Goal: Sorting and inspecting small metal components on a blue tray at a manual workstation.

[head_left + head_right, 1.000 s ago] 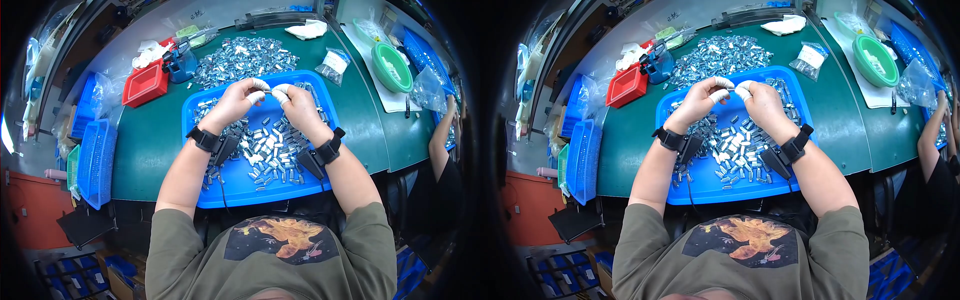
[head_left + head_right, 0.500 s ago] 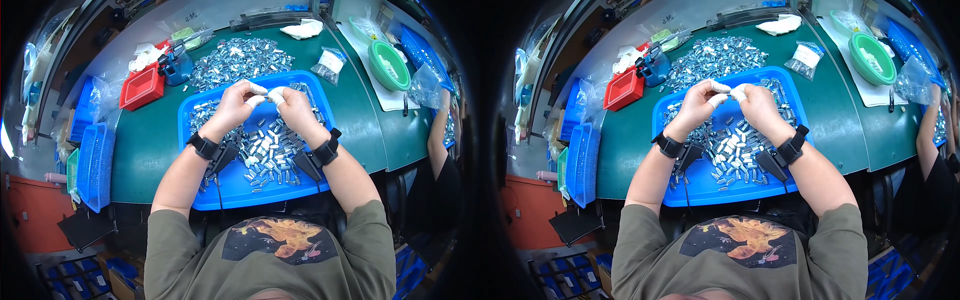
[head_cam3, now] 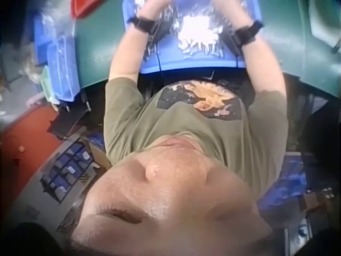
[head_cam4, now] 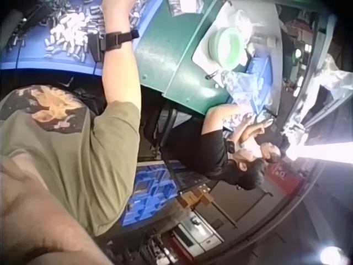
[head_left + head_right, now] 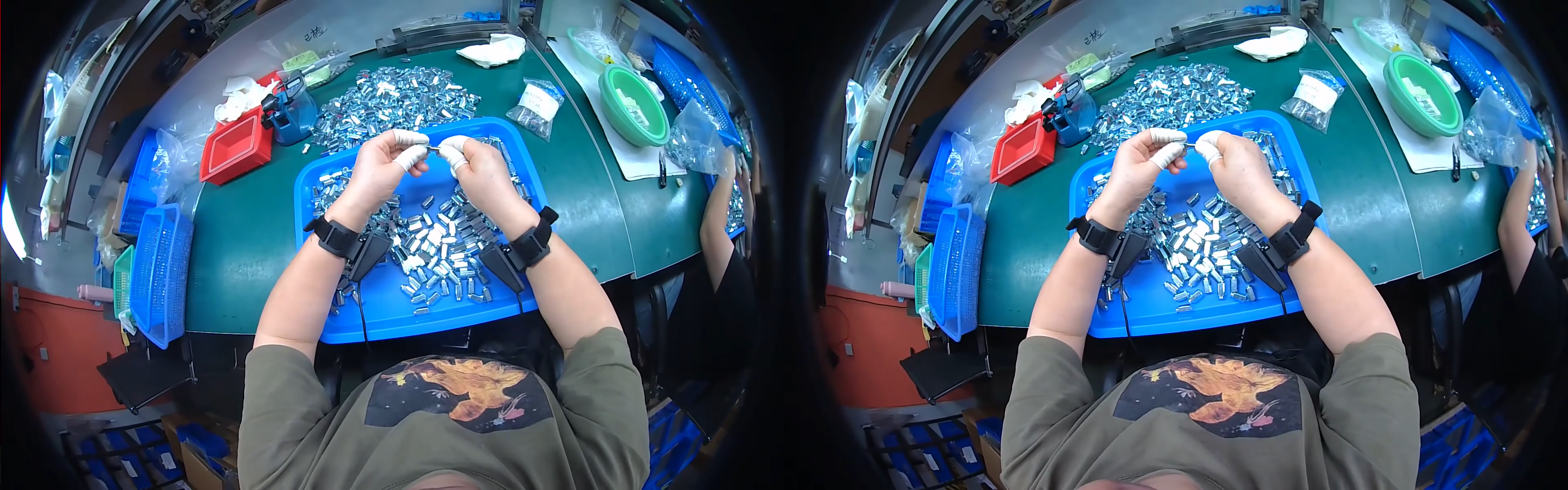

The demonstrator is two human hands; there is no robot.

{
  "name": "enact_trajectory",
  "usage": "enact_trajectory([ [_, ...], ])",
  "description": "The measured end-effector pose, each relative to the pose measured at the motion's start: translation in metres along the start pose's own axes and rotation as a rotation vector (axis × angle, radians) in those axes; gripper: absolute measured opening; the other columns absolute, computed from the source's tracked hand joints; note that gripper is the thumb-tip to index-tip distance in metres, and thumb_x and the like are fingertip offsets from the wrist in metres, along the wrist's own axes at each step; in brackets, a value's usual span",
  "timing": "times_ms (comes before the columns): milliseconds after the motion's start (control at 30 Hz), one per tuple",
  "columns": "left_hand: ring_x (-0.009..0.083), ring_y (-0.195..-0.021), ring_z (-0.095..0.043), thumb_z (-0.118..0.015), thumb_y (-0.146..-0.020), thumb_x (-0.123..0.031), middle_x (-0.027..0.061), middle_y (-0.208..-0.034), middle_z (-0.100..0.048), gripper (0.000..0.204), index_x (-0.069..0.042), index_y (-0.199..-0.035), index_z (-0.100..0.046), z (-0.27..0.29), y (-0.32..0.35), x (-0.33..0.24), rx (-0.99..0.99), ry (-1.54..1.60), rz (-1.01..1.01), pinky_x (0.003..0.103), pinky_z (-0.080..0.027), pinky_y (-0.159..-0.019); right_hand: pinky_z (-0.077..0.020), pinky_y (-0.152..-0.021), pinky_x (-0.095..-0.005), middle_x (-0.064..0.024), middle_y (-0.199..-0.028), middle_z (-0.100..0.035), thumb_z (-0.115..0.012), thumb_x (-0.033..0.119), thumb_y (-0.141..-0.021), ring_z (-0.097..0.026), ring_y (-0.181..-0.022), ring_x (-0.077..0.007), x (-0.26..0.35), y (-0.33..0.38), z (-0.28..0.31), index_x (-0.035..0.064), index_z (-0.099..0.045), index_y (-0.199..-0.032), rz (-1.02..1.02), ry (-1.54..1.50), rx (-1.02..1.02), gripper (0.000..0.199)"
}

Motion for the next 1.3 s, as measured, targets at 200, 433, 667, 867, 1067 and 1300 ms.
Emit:
enact_trajectory([
  [200, 0.0105, -0.073, -0.059, -0.058, -0.083, -0.004, 0.0051, -0.083, -0.061, 0.015, -0.002, -0.098, -0.059, -0.001, 0.003, -0.001, -0.013, -0.086, -0.039, 0.023, -0.049, -0.064, -0.0345, -0.052, -0.0218, 0.0032, -0.069, -0.052, -0.050, 0.019, -0.089, -0.043, -0.059, -0.0047, -0.016, 0.005, -0.010, 0.0046, -0.062, -0.085, -0.278, -0.186, 0.159, 0.019],
  [433, 0.0107, -0.071, -0.059, -0.055, -0.084, -0.003, 0.0050, -0.084, -0.061, 0.015, -0.002, -0.098, -0.058, -0.003, 0.001, -0.006, 0.000, -0.186, -0.143, 0.024, -0.049, -0.062, -0.0345, -0.052, -0.0220, 0.0035, -0.067, -0.051, -0.051, 0.020, -0.089, -0.043, -0.059, -0.0048, -0.019, 0.004, -0.010, 0.0052, -0.062, -0.085, -0.389, -0.330, 0.172, 0.019],
  [667, 0.0137, -0.072, -0.059, -0.055, -0.086, -0.011, 0.0053, -0.088, -0.060, 0.019, -0.002, -0.104, -0.054, 0.059, -0.025, 0.009, -0.179, -0.126, -0.060, 0.027, -0.048, -0.065, -0.0412, -0.055, -0.0270, -0.0047, -0.070, -0.059, -0.054, 0.018, -0.086, -0.052, -0.061, -0.0112, -0.015, -0.005, 0.006, 0.0011, -0.062, -0.090, -0.104, 0.083, -0.019, 0.019],
  [867, 0.0289, -0.071, -0.061, -0.064, -0.076, -0.018, 0.0141, -0.079, -0.063, 0.021, -0.001, -0.088, -0.061, 0.074, -0.008, -0.016, -0.358, -0.901, -0.264, 0.035, -0.049, -0.066, -0.0448, -0.058, -0.0290, -0.0109, -0.075, -0.062, -0.054, 0.017, -0.086, -0.057, -0.064, -0.0172, -0.017, -0.004, 0.004, -0.0008, -0.061, -0.094, -0.081, 0.196, -0.057, 0.021],
  [1067, 0.0181, -0.073, -0.062, -0.068, -0.073, -0.013, 0.0128, -0.075, -0.064, 0.018, 0.001, -0.083, -0.064, 0.044, -0.004, 0.011, -0.152, -1.353, 0.205, 0.029, -0.048, -0.068, -0.0458, -0.061, -0.0284, -0.0106, -0.077, -0.063, -0.055, 0.017, -0.085, -0.058, -0.066, -0.0159, -0.018, -0.003, 0.000, -0.0004, -0.061, -0.095, -0.101, 0.188, -0.031, 0.021],
  [1300, 0.0163, -0.077, -0.062, -0.071, -0.072, -0.014, 0.0104, -0.086, -0.064, 0.028, 0.001, -0.094, -0.061, 0.029, -0.006, 0.013, -0.054, -0.424, -0.009, 0.026, -0.048, -0.071, -0.0458, -0.062, -0.0279, -0.0095, -0.080, -0.064, -0.055, 0.017, -0.086, -0.058, -0.068, -0.0138, -0.012, -0.001, -0.005, 0.0006, -0.061, -0.097, -0.029, 0.140, -0.005, 0.021],
])
Point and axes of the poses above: each hand's wrist, its own y-axis away from the middle knuckle, its own z-axis out of the back of the hand, x = y × z, the point moved 7 cm from there along -y, towards the middle knuckle
